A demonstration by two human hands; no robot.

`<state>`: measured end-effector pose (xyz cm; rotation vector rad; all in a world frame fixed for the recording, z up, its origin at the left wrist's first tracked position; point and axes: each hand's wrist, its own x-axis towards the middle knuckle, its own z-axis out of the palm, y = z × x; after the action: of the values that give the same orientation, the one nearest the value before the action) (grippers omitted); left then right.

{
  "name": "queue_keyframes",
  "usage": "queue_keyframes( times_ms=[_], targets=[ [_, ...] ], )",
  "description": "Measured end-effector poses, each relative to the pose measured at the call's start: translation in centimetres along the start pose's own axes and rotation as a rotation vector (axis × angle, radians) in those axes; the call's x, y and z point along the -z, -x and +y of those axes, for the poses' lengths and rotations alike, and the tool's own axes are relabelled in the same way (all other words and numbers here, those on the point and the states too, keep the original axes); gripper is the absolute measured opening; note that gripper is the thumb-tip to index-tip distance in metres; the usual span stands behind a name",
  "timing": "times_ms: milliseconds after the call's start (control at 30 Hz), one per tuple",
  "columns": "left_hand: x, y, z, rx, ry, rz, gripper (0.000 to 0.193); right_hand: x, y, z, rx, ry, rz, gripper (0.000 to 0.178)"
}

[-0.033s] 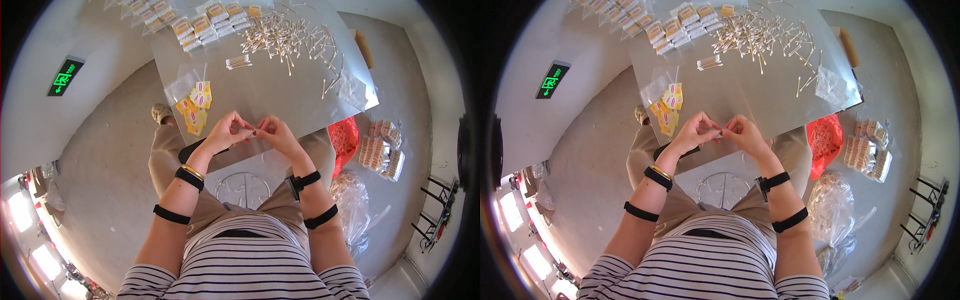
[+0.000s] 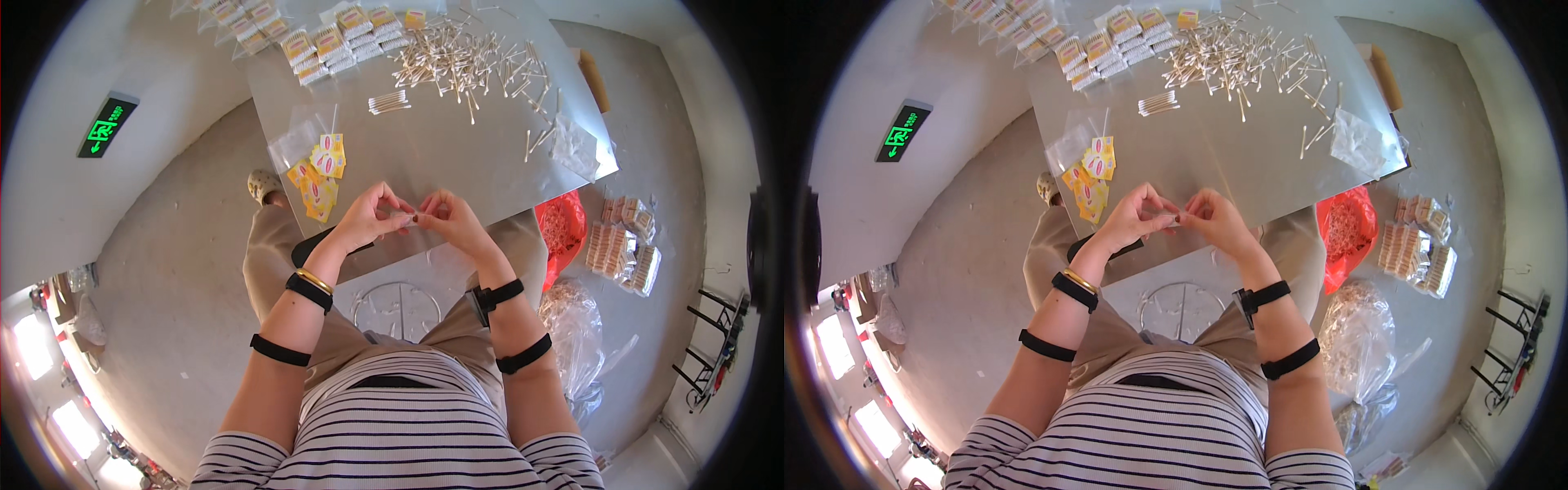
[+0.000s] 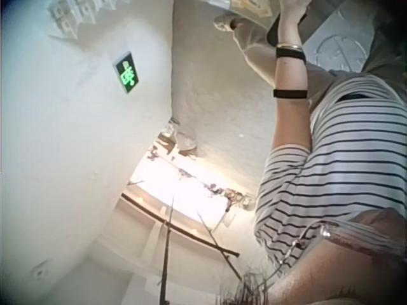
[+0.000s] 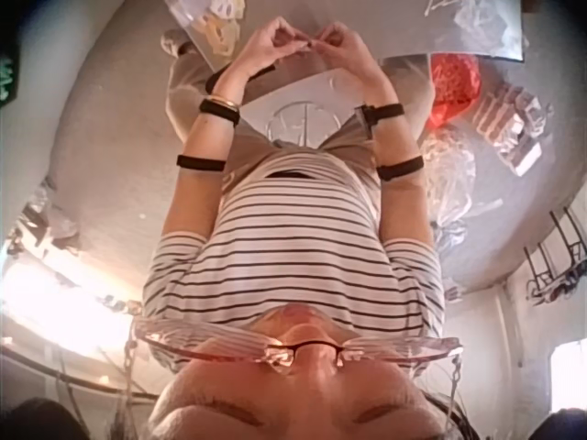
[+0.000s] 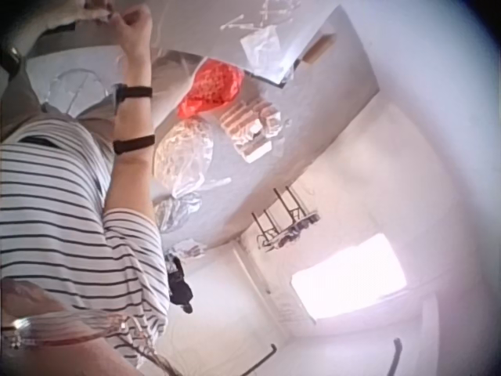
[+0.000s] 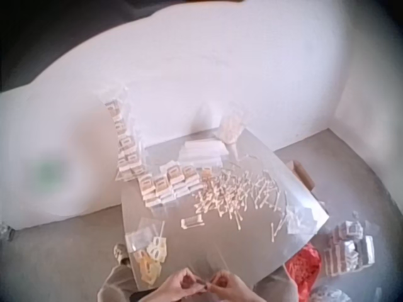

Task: Packing loose cotton swabs into small plastic bags and arranging them.

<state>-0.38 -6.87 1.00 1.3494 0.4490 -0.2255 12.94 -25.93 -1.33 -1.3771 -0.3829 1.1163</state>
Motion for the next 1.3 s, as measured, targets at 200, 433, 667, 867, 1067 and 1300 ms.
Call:
queue_keyframes(
  times_ms=[200,433,667,867,1067,1300],
  targets=[
    [0.5,0.1,-0.4,-0.013,-0.019,-0.064,0.033,0.4,0.3,-0.2,-0.060,0.107,-0.128,0.018],
    [-0.6,2.0,-1.5,0.035,0.106,0.257,0.031,-0.2,1.8,-0.5,-0.057,-0.074,-0.071,0.019],
    [-4.9,10.0,1.0,0.128,0.631,0.053,0.061,-6.2,10.9,-8.7,0.545,0.636,-0.092,0.025],
    [-8.9,14.9,6.6,-0.352,0.337,0.182,0.030,-7.6,16.4,-10.4,0.563,0.668,0.089,0.024],
    [-11.6,19.0,10.7,-0.784,-0.419,0.255,0.028,-9.0,18.3,-9.3,0.211,-0.003,-0.178,0.033],
    [-13.5,21.2,11.7,-1.001,-0.617,0.330,0.033,-8.7,18.5,-7.7,0.370,-0.078,-0.338,0.029]
  ],
)
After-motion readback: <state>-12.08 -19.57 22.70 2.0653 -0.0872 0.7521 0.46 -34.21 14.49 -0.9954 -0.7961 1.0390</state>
